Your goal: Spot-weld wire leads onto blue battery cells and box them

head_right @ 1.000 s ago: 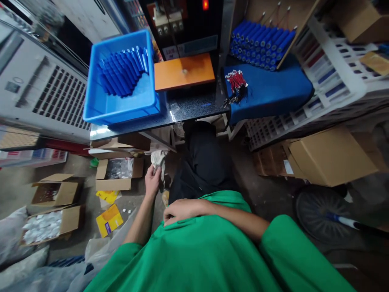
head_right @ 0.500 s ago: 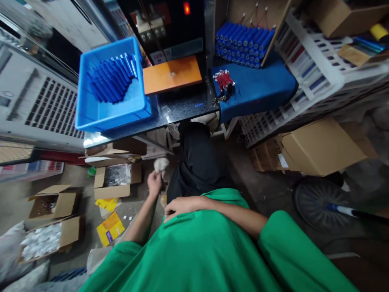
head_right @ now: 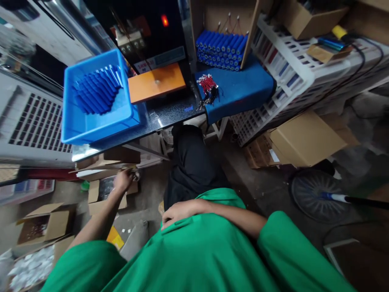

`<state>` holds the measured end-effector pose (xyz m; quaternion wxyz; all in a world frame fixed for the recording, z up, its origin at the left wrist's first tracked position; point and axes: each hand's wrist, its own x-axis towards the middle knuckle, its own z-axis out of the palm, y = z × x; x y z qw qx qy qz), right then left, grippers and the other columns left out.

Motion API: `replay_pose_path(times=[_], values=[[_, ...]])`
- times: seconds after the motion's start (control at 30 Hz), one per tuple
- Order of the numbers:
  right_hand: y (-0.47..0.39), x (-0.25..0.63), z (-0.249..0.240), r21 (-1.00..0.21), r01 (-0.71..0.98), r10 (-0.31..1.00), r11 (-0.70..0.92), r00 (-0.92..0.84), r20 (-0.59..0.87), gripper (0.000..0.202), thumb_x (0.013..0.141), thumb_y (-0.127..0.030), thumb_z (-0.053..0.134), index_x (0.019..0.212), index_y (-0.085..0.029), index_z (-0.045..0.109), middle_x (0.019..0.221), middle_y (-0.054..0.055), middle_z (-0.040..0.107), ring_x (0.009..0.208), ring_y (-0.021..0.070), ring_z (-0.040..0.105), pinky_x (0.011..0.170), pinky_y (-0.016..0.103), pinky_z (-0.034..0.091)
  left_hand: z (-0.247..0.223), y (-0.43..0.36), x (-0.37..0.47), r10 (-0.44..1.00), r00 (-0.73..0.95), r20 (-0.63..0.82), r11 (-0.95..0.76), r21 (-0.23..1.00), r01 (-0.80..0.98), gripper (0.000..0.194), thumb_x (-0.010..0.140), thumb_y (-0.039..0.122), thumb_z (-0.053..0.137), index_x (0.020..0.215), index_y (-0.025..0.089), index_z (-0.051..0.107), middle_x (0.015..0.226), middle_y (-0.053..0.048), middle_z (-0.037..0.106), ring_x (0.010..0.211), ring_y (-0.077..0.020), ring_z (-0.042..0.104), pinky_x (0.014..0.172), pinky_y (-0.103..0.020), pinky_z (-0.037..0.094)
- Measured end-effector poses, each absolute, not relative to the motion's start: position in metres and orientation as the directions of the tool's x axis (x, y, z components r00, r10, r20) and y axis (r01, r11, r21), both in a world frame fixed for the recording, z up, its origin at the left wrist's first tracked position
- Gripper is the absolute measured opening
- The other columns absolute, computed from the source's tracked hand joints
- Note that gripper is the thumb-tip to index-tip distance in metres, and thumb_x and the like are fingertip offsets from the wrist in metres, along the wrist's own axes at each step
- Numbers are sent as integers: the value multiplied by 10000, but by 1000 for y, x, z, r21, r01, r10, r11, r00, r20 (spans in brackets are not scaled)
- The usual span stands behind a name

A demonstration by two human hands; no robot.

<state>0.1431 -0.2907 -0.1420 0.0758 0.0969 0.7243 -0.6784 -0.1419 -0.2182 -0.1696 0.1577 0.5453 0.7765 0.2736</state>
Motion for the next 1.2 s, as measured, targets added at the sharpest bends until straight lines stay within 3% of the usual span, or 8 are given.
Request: replay_pose_path(times=[0.1, 0.3, 0.47, 0.57, 0.67, 0.8, 0.97, 1.2], values=[[-288, 139, -142, -967, 251, 17, 42, -968, -251, 286, 977, -403, 611, 1069, -156, 720, 1078, 50, 734, 956, 170, 663, 754, 206, 438, -167, -243, -161, 957, -287, 45, 207, 588, 782, 284, 756, 394, 635, 863, 148, 727, 970, -130, 666, 1014, -306, 626, 989, -484, 501], [-291, 135, -144, -963, 265, -22, 45, -964, -267, 284, 972, -405, 610, 1046, -155, 723, 1057, 25, 726, 922, 171, 652, 744, 208, 430, -214, -279, -38, 804, 576, -149, -288, 749, 597, 272, 828, 351, 599, 1016, 271, 779, 1287, -103, 662, 1144, -269, 613, 1065, -391, 453], [-291, 136, -148, -960, 281, -9, 12, -960, -281, 331, 960, -448, 621, 1082, -154, 710, 1058, 49, 717, 927, 171, 643, 747, 211, 429, -240, -259, -99, 949, -100, -298, 251, 527, 812, 167, 788, 266, 602, 826, 195, 749, 957, -121, 691, 1005, -279, 635, 972, -404, 490], [-290, 134, -149, -956, 291, 1, -47, -957, -291, 287, 962, -382, 632, 1068, -128, 711, 1058, 63, 713, 944, 165, 638, 756, 198, 429, -233, -276, -139, 924, -346, -163, 378, 525, 763, 278, 838, 300, 539, 927, 133, 743, 937, -139, 670, 969, -290, 636, 931, -432, 510], [-288, 131, -150, -946, 309, -3, -93, -951, -310, 243, 947, -334, 656, 1039, -118, 719, 1030, 55, 714, 910, 150, 633, 748, 189, 428, -222, -300, -121, 964, -264, 32, 177, 666, 725, 361, 884, 361, 530, 1086, 139, 731, 1176, -155, 642, 1081, -273, 621, 984, -415, 503], [-288, 128, -150, -941, 310, 3, -135, -950, -313, 237, 946, -344, 650, 1016, -132, 729, 985, 32, 716, 860, 136, 624, 743, 190, 429, -233, -306, -59, 952, 301, -49, -145, 795, 589, 325, 896, 364, 572, 1120, 206, 747, 1354, -128, 592, 1219, -253, 573, 1081, -398, 444], [-288, 121, -154, -940, 310, 48, -144, -947, -319, 239, 883, -371, 725, 900, -134, 735, 895, 5, 707, 831, 132, 616, 735, 190, 428, -267, -293, -43, 897, -158, -413, 415, 664, 622, 317, 890, 347, 477, 917, 147, 722, 1052, -131, 708, 1098, -275, 619, 1007, -409, 494], [-272, 118, -174, -883, 203, 494, -422, -765, -412, 140, 894, -281, 667, 905, -148, 707, 787, -4, 667, 674, 104, 587, 657, 204, 454, -245, -280, -117, 807, -507, -303, 571, 616, 543, 517, 794, 495, 468, 1018, 85, 690, 1074, -199, 732, 1075, -373, 672, 941, -461, 529]])
